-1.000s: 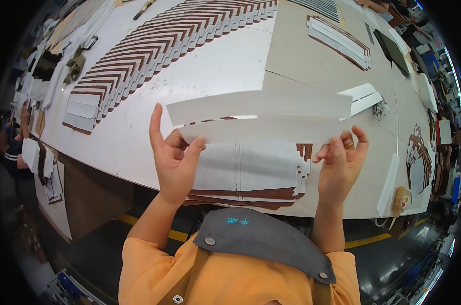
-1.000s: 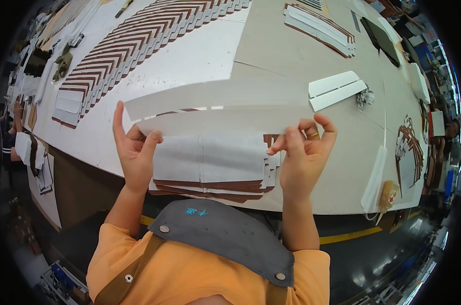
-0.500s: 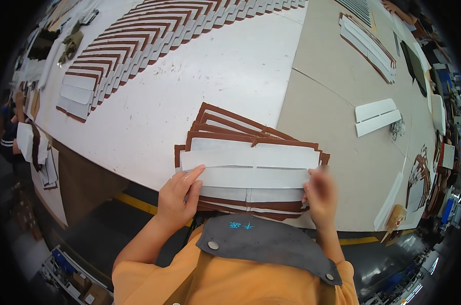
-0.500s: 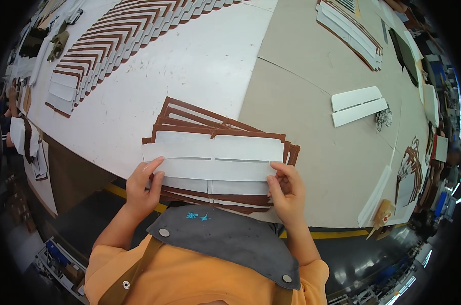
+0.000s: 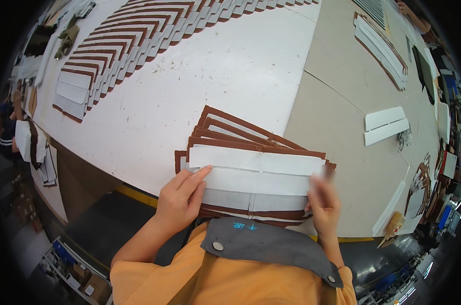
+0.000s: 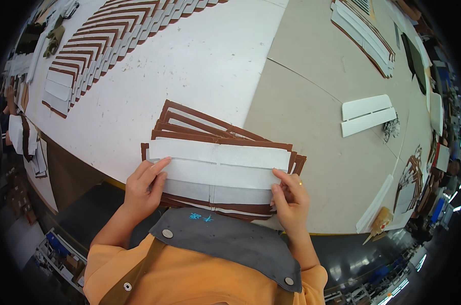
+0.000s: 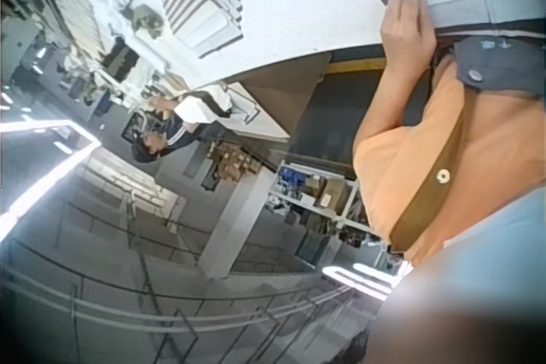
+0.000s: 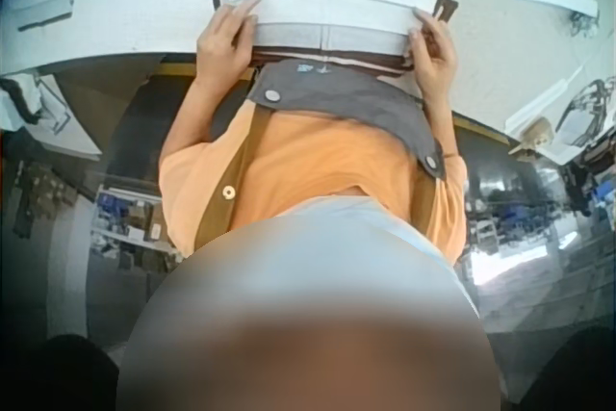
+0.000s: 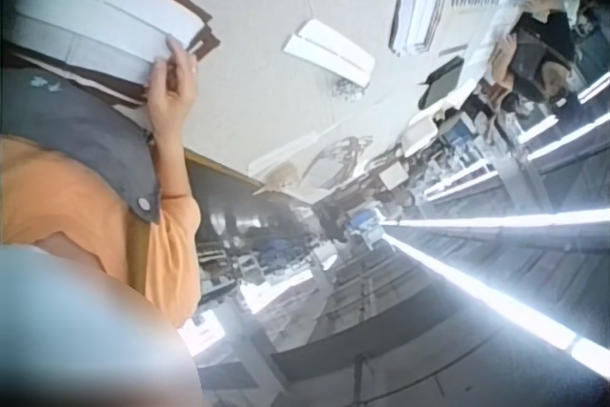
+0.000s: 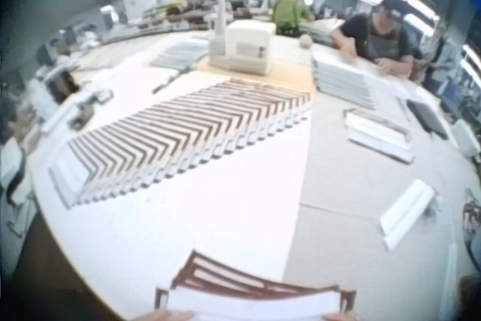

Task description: Applying glue to leather components and assembling them to create wallet card slots.

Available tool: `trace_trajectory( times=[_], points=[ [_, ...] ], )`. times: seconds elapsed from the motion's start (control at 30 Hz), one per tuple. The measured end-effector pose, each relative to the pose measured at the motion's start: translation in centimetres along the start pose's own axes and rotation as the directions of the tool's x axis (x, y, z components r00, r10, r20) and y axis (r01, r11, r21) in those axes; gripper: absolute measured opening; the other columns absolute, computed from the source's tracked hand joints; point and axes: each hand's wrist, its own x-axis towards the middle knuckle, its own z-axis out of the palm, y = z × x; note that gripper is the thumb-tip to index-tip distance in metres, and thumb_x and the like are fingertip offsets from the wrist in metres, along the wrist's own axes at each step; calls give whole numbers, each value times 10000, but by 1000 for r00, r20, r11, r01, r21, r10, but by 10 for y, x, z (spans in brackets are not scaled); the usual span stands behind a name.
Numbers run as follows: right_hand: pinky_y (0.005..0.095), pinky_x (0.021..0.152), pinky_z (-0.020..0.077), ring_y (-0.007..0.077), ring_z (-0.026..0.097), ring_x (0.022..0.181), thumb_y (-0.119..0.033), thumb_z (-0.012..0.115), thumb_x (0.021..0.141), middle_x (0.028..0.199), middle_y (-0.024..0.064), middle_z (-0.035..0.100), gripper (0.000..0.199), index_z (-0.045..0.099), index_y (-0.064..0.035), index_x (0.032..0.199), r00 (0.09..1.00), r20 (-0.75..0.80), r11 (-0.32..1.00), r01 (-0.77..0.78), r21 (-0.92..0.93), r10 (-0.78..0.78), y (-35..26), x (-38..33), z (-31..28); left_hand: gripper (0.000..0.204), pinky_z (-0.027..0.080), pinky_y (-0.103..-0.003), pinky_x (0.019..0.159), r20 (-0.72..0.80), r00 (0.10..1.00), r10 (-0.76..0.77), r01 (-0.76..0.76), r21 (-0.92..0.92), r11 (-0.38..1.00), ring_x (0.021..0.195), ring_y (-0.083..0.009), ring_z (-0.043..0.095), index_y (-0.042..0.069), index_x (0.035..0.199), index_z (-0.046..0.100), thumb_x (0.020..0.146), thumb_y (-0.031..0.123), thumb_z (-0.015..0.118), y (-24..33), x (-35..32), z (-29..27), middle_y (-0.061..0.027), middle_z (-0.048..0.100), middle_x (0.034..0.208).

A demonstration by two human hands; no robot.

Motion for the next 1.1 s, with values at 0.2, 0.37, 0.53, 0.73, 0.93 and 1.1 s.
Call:
trace_trajectory(
  times=[0.2,0.37,0.53,0.73,0.93,1.1],
  points=[
    [154,450,398,45,415,565,77,490,763,754,16,402,278,556,12,1024,1000,4,998,-17,-54,18,1,-1,0,358,387,-283,473,43,999,-19,18,9,1000,516,-199,444,67,1087,546,738,-14,546,1,-1,-2,-70,456,655],
    [155,456,399,46,434,568,37,495,783,778,16,415,272,539,21,1051,1000,12,995,-9,-96,10,0,-2,-4,368,389,-285,469,51,999,-17,18,-8,1000,509,-202,441,67,1112,528,751,-2,536,1,1,-2,-73,453,659],
    [152,455,393,44,431,566,37,493,786,782,18,418,273,535,27,1055,1000,30,993,1,-114,2,1,-1,-2,378,391,-284,461,78,996,-44,44,11,999,504,-203,444,61,1131,507,758,4,534,1,2,-5,-78,456,671],
    [151,455,391,42,430,568,37,489,787,783,17,420,277,539,20,1059,999,34,989,10,-147,-5,-1,-2,-4,377,397,-289,453,91,992,-82,83,-7,997,509,-209,462,80,1136,507,767,8,528,4,5,-6,-82,461,680],
    [153,450,354,39,430,525,65,509,760,724,6,420,288,568,-12,1031,1000,-10,989,-2,-145,1,-4,-1,0,387,386,-287,427,118,989,-84,55,230,972,483,-191,464,128,1149,515,772,41,532,5,5,-8,-51,458,641],
    [154,461,345,37,428,525,60,510,765,721,5,426,287,568,-16,1036,1000,-25,993,7,-115,-10,-5,0,3,401,366,-274,406,101,995,-26,-7,315,949,442,-179,447,143,1157,517,768,47,536,3,3,-5,-34,428,553]
  ],
)
